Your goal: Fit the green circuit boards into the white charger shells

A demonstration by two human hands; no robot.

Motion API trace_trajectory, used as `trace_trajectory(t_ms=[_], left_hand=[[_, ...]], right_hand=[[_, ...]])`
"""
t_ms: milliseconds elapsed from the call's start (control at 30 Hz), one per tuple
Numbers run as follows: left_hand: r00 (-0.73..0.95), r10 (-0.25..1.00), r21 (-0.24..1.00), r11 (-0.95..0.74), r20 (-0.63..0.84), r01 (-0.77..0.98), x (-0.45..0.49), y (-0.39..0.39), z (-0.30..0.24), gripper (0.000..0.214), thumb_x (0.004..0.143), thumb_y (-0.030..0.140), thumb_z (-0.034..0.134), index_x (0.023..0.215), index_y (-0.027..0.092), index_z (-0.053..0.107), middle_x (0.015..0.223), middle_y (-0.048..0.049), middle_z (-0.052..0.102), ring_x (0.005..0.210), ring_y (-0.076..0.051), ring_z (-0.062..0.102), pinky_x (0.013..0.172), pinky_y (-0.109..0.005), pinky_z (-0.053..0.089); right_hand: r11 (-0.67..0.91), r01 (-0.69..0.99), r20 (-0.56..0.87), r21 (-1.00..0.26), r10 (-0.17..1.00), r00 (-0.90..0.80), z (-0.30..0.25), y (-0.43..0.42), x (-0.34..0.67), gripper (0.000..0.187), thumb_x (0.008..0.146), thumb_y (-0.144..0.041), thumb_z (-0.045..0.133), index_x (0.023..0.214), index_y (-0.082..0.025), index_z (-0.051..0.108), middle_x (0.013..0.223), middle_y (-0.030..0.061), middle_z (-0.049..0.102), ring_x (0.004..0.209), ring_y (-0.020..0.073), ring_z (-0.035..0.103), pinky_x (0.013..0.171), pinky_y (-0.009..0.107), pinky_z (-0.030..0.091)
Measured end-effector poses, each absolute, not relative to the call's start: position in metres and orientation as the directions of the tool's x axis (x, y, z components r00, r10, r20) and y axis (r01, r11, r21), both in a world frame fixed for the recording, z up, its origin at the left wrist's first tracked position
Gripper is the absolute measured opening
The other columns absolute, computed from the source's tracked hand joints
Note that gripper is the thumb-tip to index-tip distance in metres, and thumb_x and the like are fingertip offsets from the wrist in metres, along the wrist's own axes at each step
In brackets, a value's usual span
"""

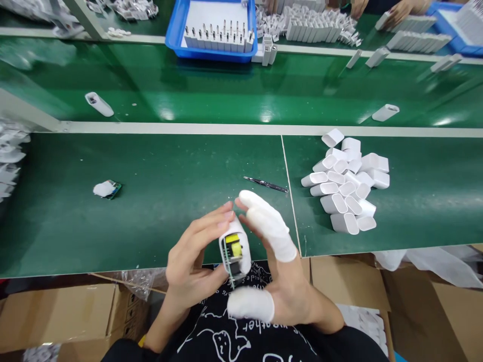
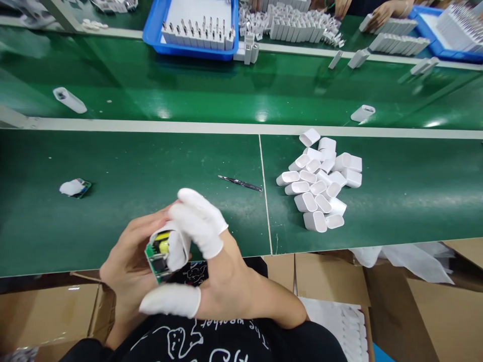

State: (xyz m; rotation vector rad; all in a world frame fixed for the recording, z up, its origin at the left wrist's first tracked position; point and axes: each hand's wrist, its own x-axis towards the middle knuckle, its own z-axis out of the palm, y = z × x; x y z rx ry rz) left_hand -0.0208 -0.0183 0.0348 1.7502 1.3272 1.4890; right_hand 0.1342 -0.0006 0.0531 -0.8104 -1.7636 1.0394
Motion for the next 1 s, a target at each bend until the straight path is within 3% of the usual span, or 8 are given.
trace_trajectory(t_ms=[100,200,300,400,467,567,733,1000], left_hand=[[0.061,0.786,0.719,-0.592,0.616,0.365,-0.024,-0.010,0.023,0.049,0.085,0.014,0.067,0.131,0.025,0.053,0.122,-0.0071,0.066,0.125,-0.028,0.059,0.098,-0.048,0.057],[0.098,0.695,0.605,-0.679,0.713,0.416,-0.024,-0.005,0.014,0.052,0.084,0.010,0.066,0.132,0.021,0.052,0.121,-0.0083,0.066,0.124,-0.029,0.059,0.098,-0.049,0.057],[0.050,0.695,0.604,-0.657,0.717,0.451,-0.019,-0.005,0.013,0.053,0.082,0.010,0.067,0.132,0.020,0.052,0.119,-0.0085,0.066,0.120,-0.028,0.062,0.096,-0.047,0.059],[-0.070,0.717,0.634,-0.561,0.694,0.532,-0.014,-0.008,0.016,0.052,0.079,0.009,0.071,0.128,0.019,0.055,0.114,-0.0073,0.067,0.113,-0.024,0.066,0.094,-0.043,0.059],[-0.139,0.699,0.623,-0.507,0.702,0.596,-0.011,-0.010,0.017,0.050,0.078,0.012,0.072,0.125,0.019,0.056,0.111,-0.0069,0.067,0.108,-0.023,0.066,0.091,-0.042,0.059],[-0.187,0.646,0.589,-0.487,0.740,0.645,-0.007,-0.011,0.017,0.047,0.078,0.012,0.071,0.122,0.019,0.057,0.107,-0.0074,0.066,0.103,-0.024,0.066,0.086,-0.042,0.059],[-0.208,0.600,0.543,-0.452,0.772,0.708,0.000,-0.012,0.013,0.044,0.076,0.005,0.070,0.116,0.020,0.059,0.102,-0.0063,0.063,0.098,-0.022,0.063,0.079,-0.038,0.060],[-0.207,0.609,0.532,-0.418,0.765,0.737,-0.004,-0.006,0.006,0.046,0.071,0.002,0.074,0.112,0.017,0.059,0.099,-0.0060,0.062,0.098,-0.021,0.062,0.079,-0.037,0.058]], right_hand=[[0.049,-0.156,0.115,-0.986,0.886,-0.449,0.048,0.002,0.133,0.067,0.087,-0.042,0.067,0.143,-0.031,0.033,0.134,0.0091,0.057,0.120,0.0228,0.062,0.095,0.039,0.058],[-0.076,-0.276,0.056,-0.958,0.897,-0.438,0.040,0.007,0.130,0.052,0.083,-0.040,0.072,0.128,-0.030,0.049,0.116,0.0040,0.067,0.100,0.0174,0.070,0.083,0.031,0.062],[0.012,-0.241,0.097,-0.970,0.935,-0.342,0.032,0.008,0.126,0.045,0.084,-0.036,0.071,0.124,-0.030,0.054,0.113,0.0030,0.069,0.098,0.0172,0.070,0.082,0.031,0.063],[0.238,-0.050,0.243,-0.970,0.941,-0.234,0.028,0.004,0.124,0.053,0.087,-0.028,0.067,0.136,-0.030,0.048,0.127,0.0075,0.064,0.110,0.0221,0.067,0.088,0.038,0.061],[0.430,0.119,0.408,-0.895,0.897,-0.169,0.028,0.000,0.123,0.056,0.087,-0.023,0.066,0.138,-0.028,0.047,0.132,0.0102,0.061,0.117,0.0250,0.063,0.094,0.043,0.059],[0.592,0.320,0.584,-0.740,0.801,-0.132,0.028,-0.004,0.120,0.048,0.086,-0.018,0.067,0.131,-0.022,0.054,0.118,0.0111,0.069,0.110,0.0234,0.067,0.090,0.039,0.061],[0.605,0.450,0.637,-0.656,0.765,-0.100,0.025,-0.005,0.113,0.035,0.087,-0.011,0.061,0.121,-0.017,0.060,0.110,0.0122,0.071,0.101,0.0222,0.070,0.082,0.034,0.063],[0.470,0.199,0.445,-0.860,0.881,-0.157,0.021,0.009,0.110,0.031,0.086,-0.011,0.059,0.114,-0.024,0.057,0.107,0.0069,0.067,0.102,0.0199,0.066,0.084,0.037,0.061]])
